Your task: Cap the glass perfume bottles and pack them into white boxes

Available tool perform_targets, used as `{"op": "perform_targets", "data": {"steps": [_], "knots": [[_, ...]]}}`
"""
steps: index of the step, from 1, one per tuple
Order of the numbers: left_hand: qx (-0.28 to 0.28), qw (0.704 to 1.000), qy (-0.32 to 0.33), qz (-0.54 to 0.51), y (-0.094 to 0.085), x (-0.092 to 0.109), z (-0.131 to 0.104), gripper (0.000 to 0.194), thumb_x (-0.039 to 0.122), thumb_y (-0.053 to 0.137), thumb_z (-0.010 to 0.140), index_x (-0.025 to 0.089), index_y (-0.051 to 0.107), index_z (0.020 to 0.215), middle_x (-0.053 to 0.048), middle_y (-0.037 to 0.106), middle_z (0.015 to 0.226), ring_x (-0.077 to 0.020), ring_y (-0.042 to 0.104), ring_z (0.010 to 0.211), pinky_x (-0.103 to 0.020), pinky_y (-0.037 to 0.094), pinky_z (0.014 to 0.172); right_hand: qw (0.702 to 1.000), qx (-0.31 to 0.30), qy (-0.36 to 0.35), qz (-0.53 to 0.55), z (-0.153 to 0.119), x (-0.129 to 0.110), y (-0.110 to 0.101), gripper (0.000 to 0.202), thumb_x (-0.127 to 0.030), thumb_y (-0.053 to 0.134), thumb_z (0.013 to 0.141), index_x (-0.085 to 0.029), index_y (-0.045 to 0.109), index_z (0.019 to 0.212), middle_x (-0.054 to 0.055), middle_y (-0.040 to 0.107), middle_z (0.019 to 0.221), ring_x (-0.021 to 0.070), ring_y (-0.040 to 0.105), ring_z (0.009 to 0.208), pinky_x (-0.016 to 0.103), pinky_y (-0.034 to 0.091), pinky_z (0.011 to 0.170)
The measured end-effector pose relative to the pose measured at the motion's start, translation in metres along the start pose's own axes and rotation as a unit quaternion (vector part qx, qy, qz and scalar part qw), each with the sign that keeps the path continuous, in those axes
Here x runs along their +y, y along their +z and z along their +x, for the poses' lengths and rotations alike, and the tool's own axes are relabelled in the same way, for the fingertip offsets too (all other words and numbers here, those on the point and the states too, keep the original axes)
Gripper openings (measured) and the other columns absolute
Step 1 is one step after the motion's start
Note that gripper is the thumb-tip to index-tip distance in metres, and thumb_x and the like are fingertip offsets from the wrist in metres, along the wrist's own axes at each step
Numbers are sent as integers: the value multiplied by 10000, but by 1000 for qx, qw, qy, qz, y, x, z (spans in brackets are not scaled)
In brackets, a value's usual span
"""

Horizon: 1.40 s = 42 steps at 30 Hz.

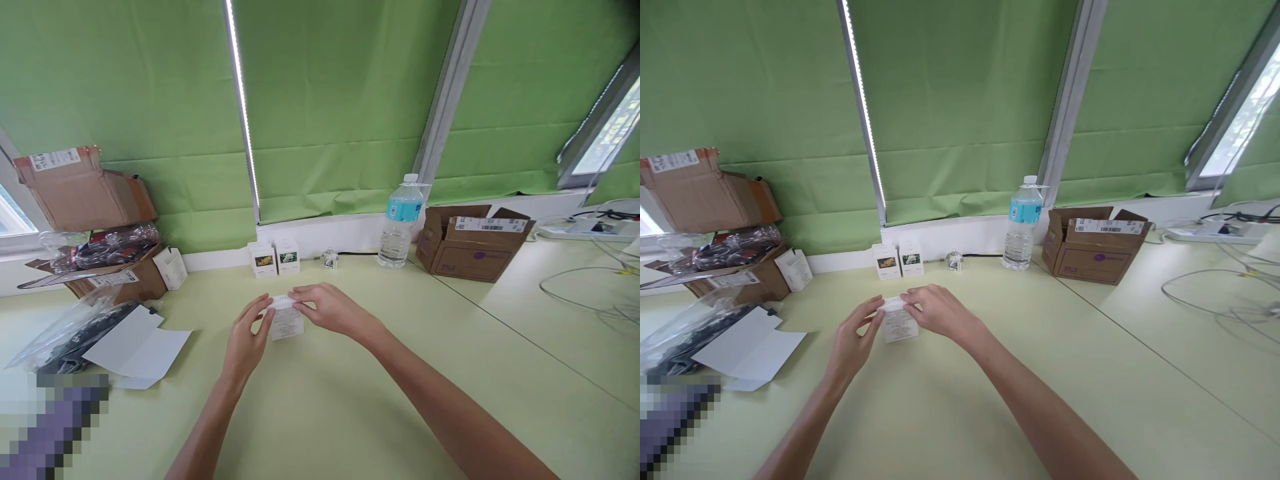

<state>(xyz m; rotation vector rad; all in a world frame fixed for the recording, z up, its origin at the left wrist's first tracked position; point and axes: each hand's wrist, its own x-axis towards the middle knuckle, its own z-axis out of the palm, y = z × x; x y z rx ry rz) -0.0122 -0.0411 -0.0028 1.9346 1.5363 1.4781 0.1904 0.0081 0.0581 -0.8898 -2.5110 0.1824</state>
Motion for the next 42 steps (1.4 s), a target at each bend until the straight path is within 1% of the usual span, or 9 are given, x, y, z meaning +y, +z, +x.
{"op": "perform_targets", "data": {"steps": [9,16,20,24,29,33,36,40,42], "knots": [[-2,994,62,89,7,-13,-4,246,350,498,886,282,602,1099,-29,536,1309,-204,579,1105,-365,544,866,990,19,26,-140,-23,-3,27,427,-291,365,946,-229,431,1364,95,459,1396,246,585,1087,356,478,856],[-1,999,29,39,12,-15,-7,304,367,466,897,271,539,1176,-66,522,1299,-195,604,1052,-358,559,828,989,-8,107,-97,-26,-17,33,550,-343,415,918,-197,281,1431,100,644,1152,241,638,946,311,467,722],[26,999,-20,2,13,-9,-9,435,411,530,851,246,455,1247,-87,593,1157,-198,632,953,-378,555,791,958,-8,263,-115,-25,-28,42,400,-367,357,933,-143,535,1211,127,701,879,261,665,773,314,419,640],[9,997,-66,-50,10,0,-7,419,464,540,826,210,536,1159,-76,602,1058,-167,638,819,-322,558,694,974,-19,225,25,-27,-33,50,324,-346,495,863,-190,557,1140,98,697,929,245,655,812,287,404,637],[-48,981,-106,-156,10,2,-6,375,480,437,864,168,631,937,-102,549,1192,-117,630,695,-242,534,518,960,8,149,236,-28,-30,61,593,-371,666,732,-247,440,1265,42,652,1067,201,619,857,251,430,618],[-39,973,-170,-149,14,-7,-8,620,414,587,780,269,346,1332,-133,420,1374,-30,542,511,-217,500,440,957,45,218,189,-25,-22,75,401,-368,616,762,-177,541,1107,68,666,954,196,606,783,260,414,598],[-87,962,-197,-167,11,-11,-8,778,393,610,763,343,170,1403,-146,333,1444,-17,507,486,-189,444,376,961,46,207,176,-23,-16,81,310,-315,574,790,-170,562,1063,67,674,916,179,600,730,250,401,574],[-159,948,-223,-163,5,-13,-7,611,446,604,763,245,383,1296,-67,649,977,-53,491,437,-172,371,353,951,29,173,253,-22,-4,80,328,-256,554,805,-172,548,1122,61,676,968,145,609,674,238,438,576],[-150,956,-215,-132,4,-15,-6,499,470,612,752,201,503,1159,-8,630,724,-70,480,423,-178,372,374,948,43,175,261,-22,0,78,334,-243,549,811,-171,547,1138,66,675,998,140,613,667,244,455,592]]}}
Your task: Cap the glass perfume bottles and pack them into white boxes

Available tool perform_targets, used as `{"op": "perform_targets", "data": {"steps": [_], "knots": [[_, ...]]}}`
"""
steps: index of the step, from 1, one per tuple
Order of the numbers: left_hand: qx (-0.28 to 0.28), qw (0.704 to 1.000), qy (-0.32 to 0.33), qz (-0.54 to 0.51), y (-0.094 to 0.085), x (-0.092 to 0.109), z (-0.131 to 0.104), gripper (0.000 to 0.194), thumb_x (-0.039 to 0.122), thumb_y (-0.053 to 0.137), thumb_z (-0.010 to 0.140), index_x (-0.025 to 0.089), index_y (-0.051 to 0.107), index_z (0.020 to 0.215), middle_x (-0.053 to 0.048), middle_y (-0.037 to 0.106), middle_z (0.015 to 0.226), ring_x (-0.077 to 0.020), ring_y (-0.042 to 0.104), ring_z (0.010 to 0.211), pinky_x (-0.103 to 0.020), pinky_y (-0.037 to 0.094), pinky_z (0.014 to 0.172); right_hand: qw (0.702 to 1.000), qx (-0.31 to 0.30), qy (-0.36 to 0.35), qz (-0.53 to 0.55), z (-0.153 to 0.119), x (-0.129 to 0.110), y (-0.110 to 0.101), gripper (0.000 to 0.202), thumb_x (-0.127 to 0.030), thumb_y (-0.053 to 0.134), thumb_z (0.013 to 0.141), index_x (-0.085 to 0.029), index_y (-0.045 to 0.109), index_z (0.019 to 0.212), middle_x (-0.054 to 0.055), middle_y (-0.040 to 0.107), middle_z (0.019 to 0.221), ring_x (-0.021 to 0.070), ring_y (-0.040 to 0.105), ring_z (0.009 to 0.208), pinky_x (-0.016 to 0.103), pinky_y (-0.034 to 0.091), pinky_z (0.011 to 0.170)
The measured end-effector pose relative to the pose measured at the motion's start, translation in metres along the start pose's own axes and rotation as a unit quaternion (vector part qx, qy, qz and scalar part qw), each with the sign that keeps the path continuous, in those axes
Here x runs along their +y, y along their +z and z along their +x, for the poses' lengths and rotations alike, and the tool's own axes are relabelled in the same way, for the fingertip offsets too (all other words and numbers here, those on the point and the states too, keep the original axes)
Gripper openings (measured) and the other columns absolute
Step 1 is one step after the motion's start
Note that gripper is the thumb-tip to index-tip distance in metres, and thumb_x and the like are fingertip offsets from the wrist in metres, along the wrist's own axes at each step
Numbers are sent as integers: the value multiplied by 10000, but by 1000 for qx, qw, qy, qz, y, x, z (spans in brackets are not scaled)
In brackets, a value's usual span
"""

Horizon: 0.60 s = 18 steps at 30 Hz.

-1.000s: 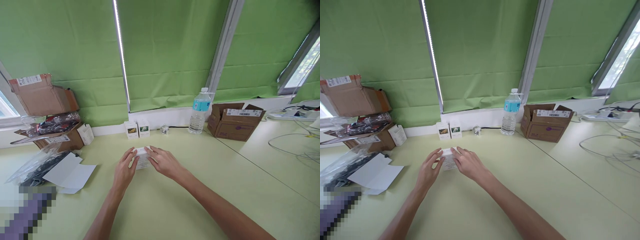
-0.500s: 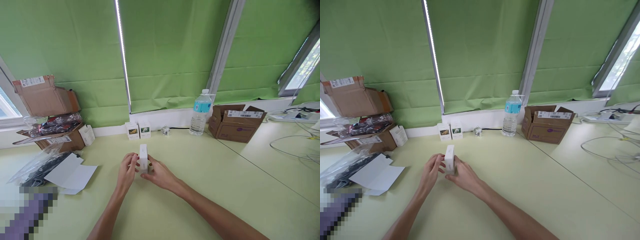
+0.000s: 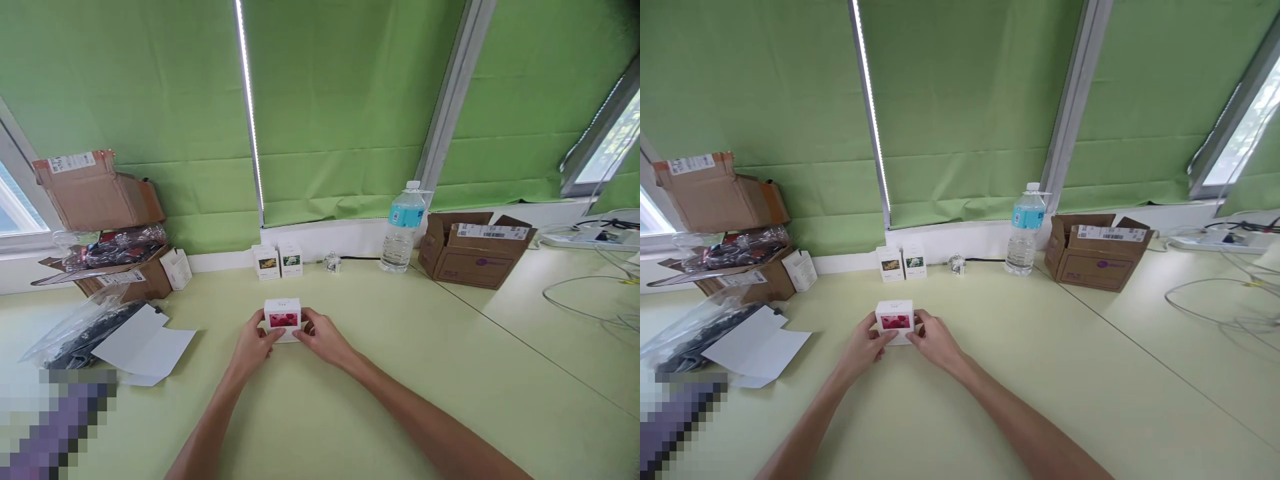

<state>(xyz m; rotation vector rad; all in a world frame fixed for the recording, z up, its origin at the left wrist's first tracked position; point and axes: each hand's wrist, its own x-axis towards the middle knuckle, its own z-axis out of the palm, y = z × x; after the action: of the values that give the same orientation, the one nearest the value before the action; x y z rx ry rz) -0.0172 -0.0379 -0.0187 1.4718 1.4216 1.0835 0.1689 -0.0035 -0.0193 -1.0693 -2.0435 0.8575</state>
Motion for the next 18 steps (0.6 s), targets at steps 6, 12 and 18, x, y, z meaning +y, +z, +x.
{"op": "perform_targets", "data": {"steps": [6,12,18], "knots": [[52,997,46,44,1,-8,5,436,483,623,739,200,563,1065,-23,652,798,-98,530,483,-217,433,443,999,14,-2,-41,5,2,3,336,-258,561,820,-187,548,1148,50,700,943,165,629,691,256,452,620],[131,991,8,-33,2,-12,9,610,571,516,791,195,415,1260,-141,543,1221,-82,566,552,-215,462,427,984,22,25,-173,27,8,10,356,-321,539,857,-193,522,1189,65,702,979,199,647,766,261,414,642],[145,987,-41,-46,-2,-12,11,511,583,481,801,153,545,1070,-62,624,787,-120,584,535,-243,492,487,968,25,60,-244,79,13,16,376,-339,570,847,-177,526,1184,98,689,1039,233,640,942,272,412,730]]}}
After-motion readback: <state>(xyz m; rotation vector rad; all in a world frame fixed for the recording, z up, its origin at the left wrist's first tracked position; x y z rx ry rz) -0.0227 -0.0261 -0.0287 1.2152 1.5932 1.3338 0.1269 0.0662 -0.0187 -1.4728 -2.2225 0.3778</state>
